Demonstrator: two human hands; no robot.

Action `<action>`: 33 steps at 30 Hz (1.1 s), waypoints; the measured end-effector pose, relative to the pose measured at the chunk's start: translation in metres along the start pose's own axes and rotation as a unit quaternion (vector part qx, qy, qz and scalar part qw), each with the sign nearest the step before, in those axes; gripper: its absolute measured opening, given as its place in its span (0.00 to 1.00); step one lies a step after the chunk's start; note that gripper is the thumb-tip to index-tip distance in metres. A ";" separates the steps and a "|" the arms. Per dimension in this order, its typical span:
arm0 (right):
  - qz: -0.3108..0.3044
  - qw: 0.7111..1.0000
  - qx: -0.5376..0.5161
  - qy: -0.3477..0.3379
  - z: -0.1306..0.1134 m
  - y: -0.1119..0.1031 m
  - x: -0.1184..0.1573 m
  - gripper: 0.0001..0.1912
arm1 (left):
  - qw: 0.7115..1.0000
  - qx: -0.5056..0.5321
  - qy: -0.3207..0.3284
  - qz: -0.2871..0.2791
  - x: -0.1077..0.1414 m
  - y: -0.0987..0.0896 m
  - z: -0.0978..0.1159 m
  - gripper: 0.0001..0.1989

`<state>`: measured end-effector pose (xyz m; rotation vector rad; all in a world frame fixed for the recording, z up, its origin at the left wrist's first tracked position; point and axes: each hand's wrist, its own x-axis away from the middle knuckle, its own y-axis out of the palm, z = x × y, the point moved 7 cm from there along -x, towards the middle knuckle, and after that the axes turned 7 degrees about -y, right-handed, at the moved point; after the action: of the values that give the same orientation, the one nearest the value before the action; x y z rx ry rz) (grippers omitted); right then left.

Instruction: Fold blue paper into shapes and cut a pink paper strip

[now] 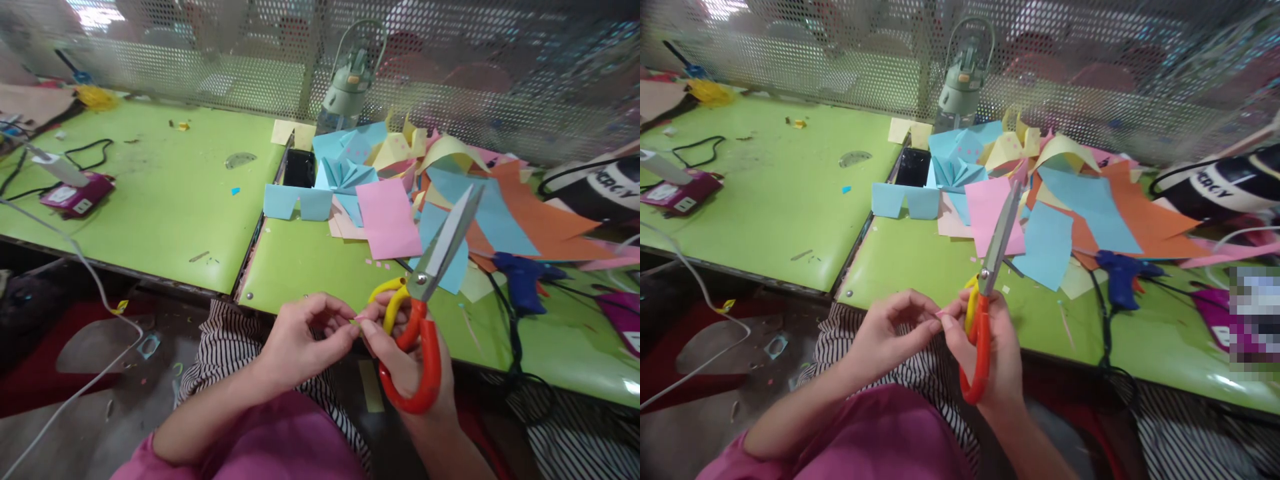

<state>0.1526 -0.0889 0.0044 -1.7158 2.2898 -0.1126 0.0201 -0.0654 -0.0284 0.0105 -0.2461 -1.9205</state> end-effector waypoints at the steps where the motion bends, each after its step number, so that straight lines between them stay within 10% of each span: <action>1: 0.009 1.000 -0.003 -0.005 -0.001 0.001 0.001 0.11 | 1.000 0.016 -0.002 0.006 0.000 0.000 -0.002 0.06; 15: 0.050 0.998 -0.039 -0.006 0.005 0.005 0.006 0.12 | 0.988 0.151 -0.015 0.019 -0.001 -0.001 -0.012 0.08; 26: 0.051 0.999 -0.014 0.010 0.003 0.013 0.010 0.13 | 0.976 -0.071 0.167 0.120 0.010 -0.011 0.013 0.01; 33: -0.084 0.993 0.073 0.028 0.011 -0.013 0.005 0.26 | 0.985 0.157 -0.059 0.038 -0.009 -0.018 0.003 0.10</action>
<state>0.1664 -0.0968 -0.0044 -1.8469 2.1129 -0.3567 0.0057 -0.0506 -0.0293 0.0960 -0.6189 -1.7925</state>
